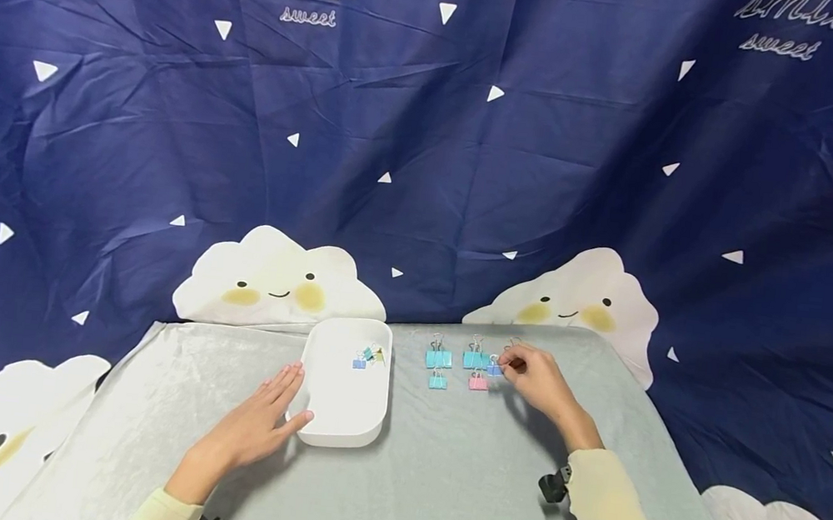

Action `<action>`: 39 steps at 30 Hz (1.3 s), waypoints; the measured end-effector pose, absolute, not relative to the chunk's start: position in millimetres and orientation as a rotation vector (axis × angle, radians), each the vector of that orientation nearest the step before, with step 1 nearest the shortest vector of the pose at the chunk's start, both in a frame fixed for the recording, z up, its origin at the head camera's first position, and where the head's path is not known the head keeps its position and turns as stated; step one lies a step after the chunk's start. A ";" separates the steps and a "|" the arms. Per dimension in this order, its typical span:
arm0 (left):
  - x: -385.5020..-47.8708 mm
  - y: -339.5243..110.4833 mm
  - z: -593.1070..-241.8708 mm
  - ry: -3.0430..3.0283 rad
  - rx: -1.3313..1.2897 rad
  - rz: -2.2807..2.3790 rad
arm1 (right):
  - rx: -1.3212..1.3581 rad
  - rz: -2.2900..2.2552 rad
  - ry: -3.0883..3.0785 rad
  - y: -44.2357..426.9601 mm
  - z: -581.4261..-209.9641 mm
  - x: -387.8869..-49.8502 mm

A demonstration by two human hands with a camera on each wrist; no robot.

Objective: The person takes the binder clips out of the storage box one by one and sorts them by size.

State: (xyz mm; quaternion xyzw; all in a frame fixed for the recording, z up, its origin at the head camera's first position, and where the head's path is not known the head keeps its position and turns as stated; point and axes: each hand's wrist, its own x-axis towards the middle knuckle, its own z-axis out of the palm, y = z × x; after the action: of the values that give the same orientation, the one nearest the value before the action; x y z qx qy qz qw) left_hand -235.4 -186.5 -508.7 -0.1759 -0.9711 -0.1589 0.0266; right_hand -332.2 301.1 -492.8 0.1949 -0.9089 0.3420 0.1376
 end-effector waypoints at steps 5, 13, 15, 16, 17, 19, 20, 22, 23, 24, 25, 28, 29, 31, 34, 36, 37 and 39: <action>-235.3 -186.4 -509.2 -3.007 -0.537 -0.503 | 0.518 0.990 -2.628 315.6 -504.7 -332.2; -235.0 -186.1 -509.4 -3.024 -0.536 -0.501 | 0.391 0.961 -2.696 331.2 -523.2 -335.1; -234.8 -186.1 -509.5 -3.024 -0.537 -0.501 | 0.355 0.954 -2.718 333.1 -527.2 -336.3; -234.8 -186.0 -509.5 -3.024 -0.537 -0.501 | 0.340 0.950 -2.729 333.8 -529.0 -337.0; -234.8 -186.0 -509.3 -3.023 -0.536 -0.503 | 0.334 0.941 -2.736 334.2 -530.8 -337.6; -234.9 -186.0 -508.9 -3.021 -0.534 -0.507 | 0.324 0.930 -2.744 335.0 -533.9 -338.8; -235.0 -186.0 -508.7 -3.019 -0.534 -0.510 | 0.321 0.919 -2.744 335.0 -535.1 -339.4; -235.3 -186.1 -508.3 -3.019 -0.535 -0.512 | 0.321 0.907 -2.743 334.9 -537.0 -340.2; -235.3 -186.1 -508.0 -3.018 -0.536 -0.514 | 0.327 0.901 -2.741 334.7 -537.5 -340.4; -235.4 -186.1 -507.8 -3.019 -0.536 -0.514 | 0.322 0.898 -2.740 334.5 -537.9 -340.7; -235.3 -186.1 -507.7 -3.021 -0.536 -0.516 | 0.322 0.894 -2.741 334.3 -538.1 -340.7; -235.4 -186.0 -507.2 -3.023 -0.534 -0.518 | 0.316 0.890 -2.748 333.9 -538.6 -340.6; -235.2 -185.9 -506.8 -3.022 -0.534 -0.519 | 0.312 0.890 -2.749 334.2 -538.8 -340.6; -234.9 -185.6 -506.5 -3.020 -0.535 -0.522 | 0.302 0.893 -2.753 335.2 -539.3 -340.2; -234.4 -185.2 -505.6 -3.016 -0.539 -0.533 | 0.300 0.898 -2.761 337.1 -540.0 -339.4; -233.8 -185.1 -505.3 -3.015 -0.540 -0.539 | 0.303 0.901 -2.766 337.8 -539.9 -338.6; -233.8 -185.2 -505.1 -3.017 -0.539 -0.538 | 0.303 0.904 -2.767 338.1 -539.8 -338.3; -233.5 -185.2 -504.8 -3.015 -0.538 -0.541 | 0.301 0.905 -2.767 338.0 -539.6 -337.7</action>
State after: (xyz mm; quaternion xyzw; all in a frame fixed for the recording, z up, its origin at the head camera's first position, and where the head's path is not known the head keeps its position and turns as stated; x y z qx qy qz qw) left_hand -233.5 -185.2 -504.8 -0.1729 -0.9694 -0.1739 0.0157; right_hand -337.7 338.0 -539.6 0.1021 -0.9399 0.3076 0.1072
